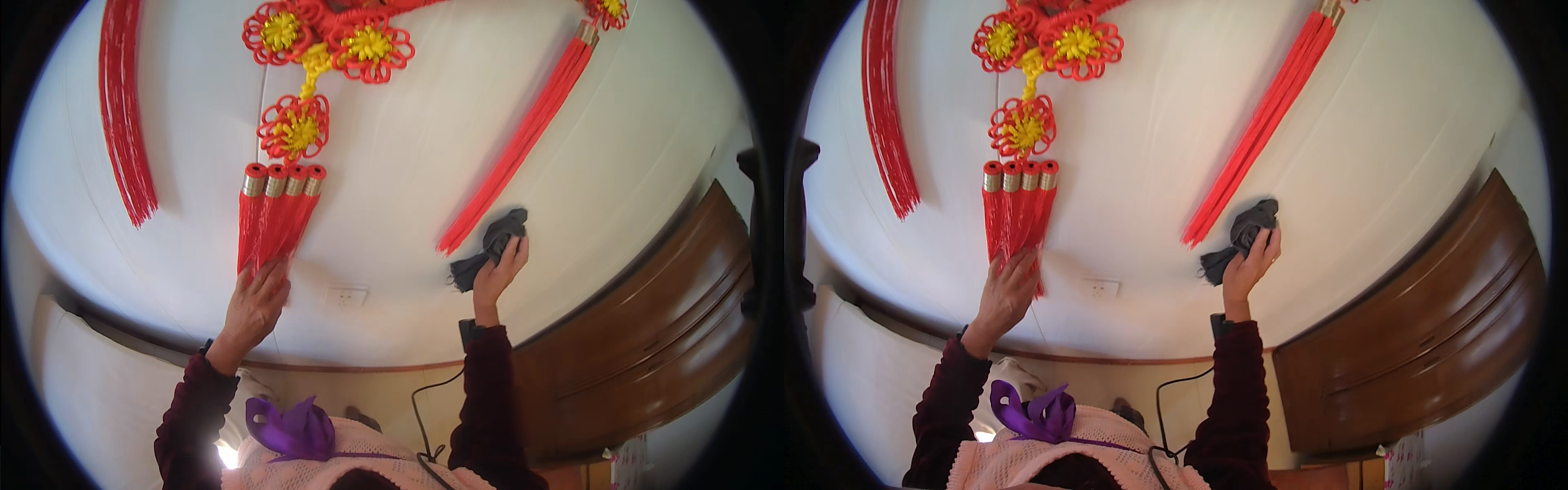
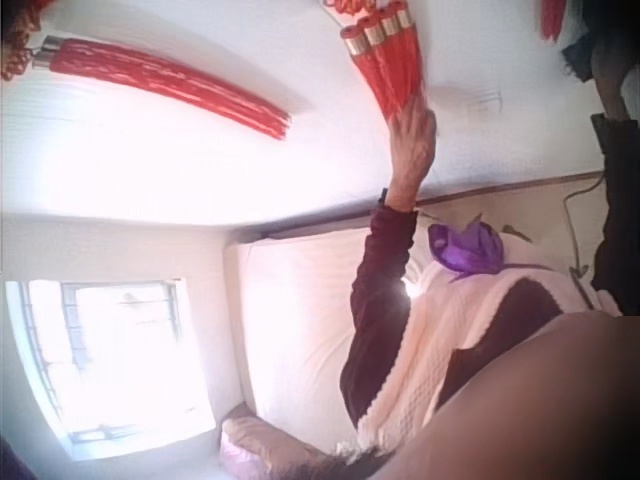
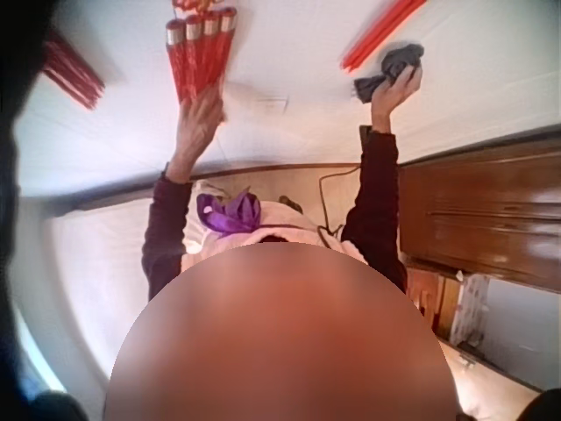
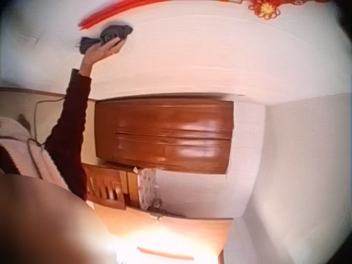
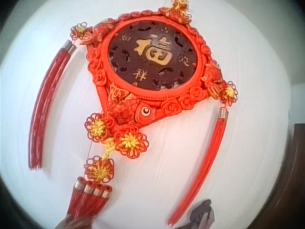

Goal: The person wipes a white wall with a dark cloth, repeatedly lifting and moving a red decorative hanging to clean behind it. The person also wipes the wall near a bed and a wooden dresser, then dips the cloth into a basin of water on a chair.

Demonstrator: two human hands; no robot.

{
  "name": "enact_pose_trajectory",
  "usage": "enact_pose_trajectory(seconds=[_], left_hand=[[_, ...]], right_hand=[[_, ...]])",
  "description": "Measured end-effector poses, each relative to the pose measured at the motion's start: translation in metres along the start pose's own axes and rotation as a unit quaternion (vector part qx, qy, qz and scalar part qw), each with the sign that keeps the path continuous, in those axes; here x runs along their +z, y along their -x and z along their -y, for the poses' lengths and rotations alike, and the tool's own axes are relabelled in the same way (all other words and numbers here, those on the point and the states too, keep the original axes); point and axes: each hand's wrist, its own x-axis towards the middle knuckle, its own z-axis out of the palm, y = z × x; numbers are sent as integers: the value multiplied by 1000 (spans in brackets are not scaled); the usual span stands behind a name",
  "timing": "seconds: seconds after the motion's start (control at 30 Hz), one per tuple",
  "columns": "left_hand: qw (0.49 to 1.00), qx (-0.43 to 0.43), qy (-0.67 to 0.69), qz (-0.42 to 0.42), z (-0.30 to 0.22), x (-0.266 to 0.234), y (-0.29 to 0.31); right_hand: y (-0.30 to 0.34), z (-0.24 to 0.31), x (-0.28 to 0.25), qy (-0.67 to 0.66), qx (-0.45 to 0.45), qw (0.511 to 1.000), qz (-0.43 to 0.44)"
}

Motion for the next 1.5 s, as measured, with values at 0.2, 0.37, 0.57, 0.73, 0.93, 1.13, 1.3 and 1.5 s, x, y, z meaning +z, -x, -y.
enact_pose_trajectory(seconds=[0.2, 0.37, 0.57, 0.73, 0.93, 1.13, 1.3, 1.5], left_hand=[[999, -14, 8, -49, -7, -5, -1], [998, -29, 27, -53, -5, 16, -5], [997, -51, 6, -57, -13, 24, -12], [994, -86, -10, -69, -32, 24, -18], [992, -108, -24, -67, -43, 21, -22], [991, -83, -20, -105, -56, 12, -32], [983, -101, 2, -151, -71, -6, -46], [961, -76, 42, -264, -76, -48, -84]], right_hand=[[-122, -3, 0, 51, -169, 983, -48], [-257, 8, -33, 98, -215, 971, -38], [-361, 20, -48, 148, -214, 960, -105], [-328, 11, -52, 185, -249, 946, -96], [-260, 16, -70, 119, -441, 889, -21], [-316, 17, -77, 165, -353, 919, -58], [-342, 21, -66, 146, -287, 940, -113], [-287, 14, -62, 149, -317, 935, -50]])
